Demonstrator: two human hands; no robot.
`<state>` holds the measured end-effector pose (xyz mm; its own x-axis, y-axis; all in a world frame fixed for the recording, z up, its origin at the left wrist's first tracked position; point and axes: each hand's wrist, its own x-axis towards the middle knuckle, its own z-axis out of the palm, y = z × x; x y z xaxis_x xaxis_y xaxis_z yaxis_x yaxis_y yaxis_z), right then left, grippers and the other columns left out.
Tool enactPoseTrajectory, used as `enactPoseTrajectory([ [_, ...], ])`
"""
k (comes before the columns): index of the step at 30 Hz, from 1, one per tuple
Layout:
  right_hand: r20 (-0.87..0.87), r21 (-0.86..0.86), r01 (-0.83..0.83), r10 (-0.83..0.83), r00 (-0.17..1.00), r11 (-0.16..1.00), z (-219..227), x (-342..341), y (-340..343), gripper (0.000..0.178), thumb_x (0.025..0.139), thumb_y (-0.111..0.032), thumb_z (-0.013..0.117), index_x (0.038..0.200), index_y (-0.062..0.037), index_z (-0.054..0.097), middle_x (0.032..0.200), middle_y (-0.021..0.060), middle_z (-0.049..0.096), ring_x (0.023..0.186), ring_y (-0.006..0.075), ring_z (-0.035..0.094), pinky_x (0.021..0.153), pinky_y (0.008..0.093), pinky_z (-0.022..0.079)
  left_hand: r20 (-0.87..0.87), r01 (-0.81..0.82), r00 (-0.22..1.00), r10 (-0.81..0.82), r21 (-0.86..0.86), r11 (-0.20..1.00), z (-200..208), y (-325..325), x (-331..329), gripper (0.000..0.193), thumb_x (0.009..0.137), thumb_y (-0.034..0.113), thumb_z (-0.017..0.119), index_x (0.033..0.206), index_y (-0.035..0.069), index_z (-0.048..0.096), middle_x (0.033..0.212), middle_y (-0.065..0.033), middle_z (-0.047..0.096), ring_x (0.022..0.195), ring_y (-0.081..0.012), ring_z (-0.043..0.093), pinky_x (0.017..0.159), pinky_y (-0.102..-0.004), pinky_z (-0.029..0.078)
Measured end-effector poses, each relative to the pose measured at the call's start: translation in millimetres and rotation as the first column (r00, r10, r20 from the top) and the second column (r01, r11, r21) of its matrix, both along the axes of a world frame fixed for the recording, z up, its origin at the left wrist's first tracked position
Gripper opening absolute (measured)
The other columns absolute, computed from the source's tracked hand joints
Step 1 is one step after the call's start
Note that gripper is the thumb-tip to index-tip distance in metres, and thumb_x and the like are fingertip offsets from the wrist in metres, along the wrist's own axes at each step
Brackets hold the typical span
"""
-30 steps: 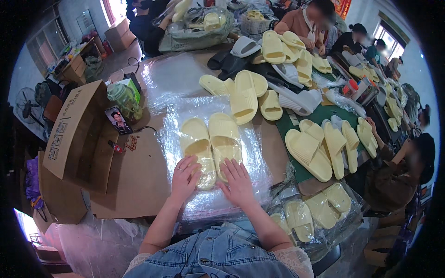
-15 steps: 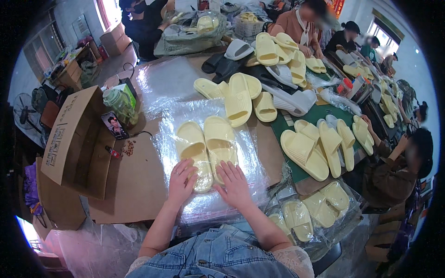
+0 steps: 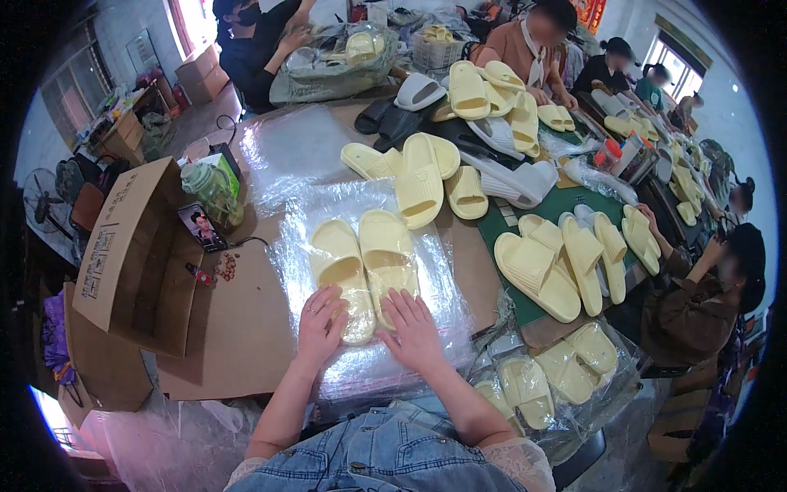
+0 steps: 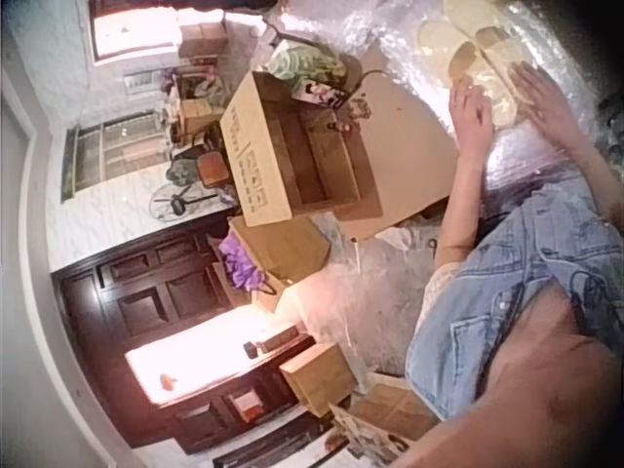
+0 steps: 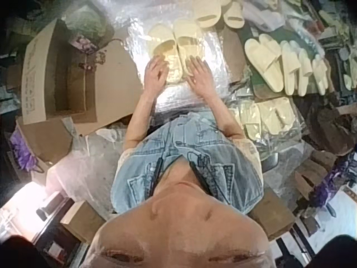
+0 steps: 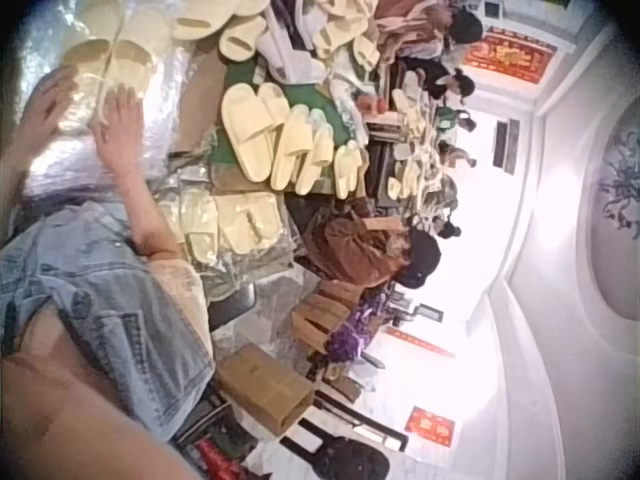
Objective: The person places pairs of yellow and white slippers into clear plastic bags on a table. They handle the slippers one pair at a time, arranging them inside the bags and smoothing the packaging material. The task is performed in a workshop setting with other workers visible in the background.
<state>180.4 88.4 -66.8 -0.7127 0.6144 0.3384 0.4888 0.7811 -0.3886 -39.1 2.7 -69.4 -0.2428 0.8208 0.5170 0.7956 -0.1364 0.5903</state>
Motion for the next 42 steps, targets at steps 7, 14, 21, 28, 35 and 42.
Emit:
enactPoseTrajectory([
  [7,-0.013,-0.004,-0.003,0.003,1.000,1.000,-3.5,0.0,0.8,0.064,0.096,-0.040,0.063,0.148,-0.0073,0.047,0.157,0.0147,0.043,0.147,0.0353,0.036,0.122,0.0510,0.025,0.013,0.005,1.000,-0.005,0.007,1.000,-0.1,0.2,0.3,0.021,0.087,0.014,0.072,0.105,0.004,0.072,0.131,-0.0155,0.065,0.128,-0.0375,0.057,0.108,-0.0472,0.045],
  [14,-0.017,-0.015,-0.003,0.003,1.000,1.000,-4.0,0.3,0.7,0.065,0.095,-0.038,0.063,0.149,-0.0070,0.047,0.158,0.0144,0.042,0.148,0.0348,0.035,0.123,0.0515,0.023,0.028,0.002,1.000,-0.002,-0.005,1.000,-5.5,-0.5,-0.9,0.023,0.085,0.012,0.073,0.108,0.006,0.073,0.134,-0.0130,0.065,0.131,-0.0356,0.055,0.110,-0.0456,0.043],
  [21,-0.004,-0.009,-0.003,0.003,1.000,1.000,-3.9,0.6,0.6,0.064,0.095,-0.038,0.063,0.149,-0.0066,0.047,0.157,0.0148,0.042,0.147,0.0349,0.037,0.122,0.0514,0.024,0.027,-0.002,1.000,0.003,-0.018,1.000,-2.6,-1.0,-0.3,0.023,0.086,0.012,0.072,0.108,0.006,0.073,0.133,-0.0134,0.065,0.130,-0.0365,0.055,0.110,-0.0461,0.044],
  [28,-0.007,-0.014,-0.005,0.004,1.000,1.000,-0.4,0.0,0.2,0.065,0.094,-0.037,0.063,0.149,-0.0060,0.047,0.157,0.0150,0.043,0.147,0.0351,0.037,0.123,0.0509,0.024,0.031,0.004,1.000,-0.003,-0.021,1.000,-1.3,-0.5,-0.2,0.023,0.086,0.012,0.071,0.108,0.005,0.073,0.132,-0.0138,0.065,0.129,-0.0372,0.056,0.110,-0.0467,0.044],
  [35,-0.002,-0.004,0.006,-0.006,1.000,1.000,-2.0,-0.1,1.0,0.064,0.095,-0.039,0.063,0.149,-0.0074,0.047,0.157,0.0143,0.043,0.146,0.0344,0.037,0.122,0.0499,0.026,0.028,0.006,1.000,-0.005,-0.031,0.999,-1.5,-0.9,-0.8,0.022,0.087,0.013,0.071,0.108,0.005,0.073,0.133,-0.0138,0.065,0.130,-0.0377,0.055,0.110,-0.0466,0.043],
  [42,-0.022,-0.010,0.001,-0.001,1.000,1.000,-2.2,0.0,-0.1,0.064,0.095,-0.039,0.063,0.148,-0.0061,0.048,0.157,0.0148,0.043,0.147,0.0349,0.037,0.123,0.0510,0.024,0.039,0.009,0.999,-0.008,-0.021,1.000,-2.4,-0.8,-0.8,0.023,0.086,0.013,0.072,0.107,0.006,0.073,0.134,-0.0136,0.064,0.130,-0.0377,0.055,0.110,-0.0468,0.043],
])
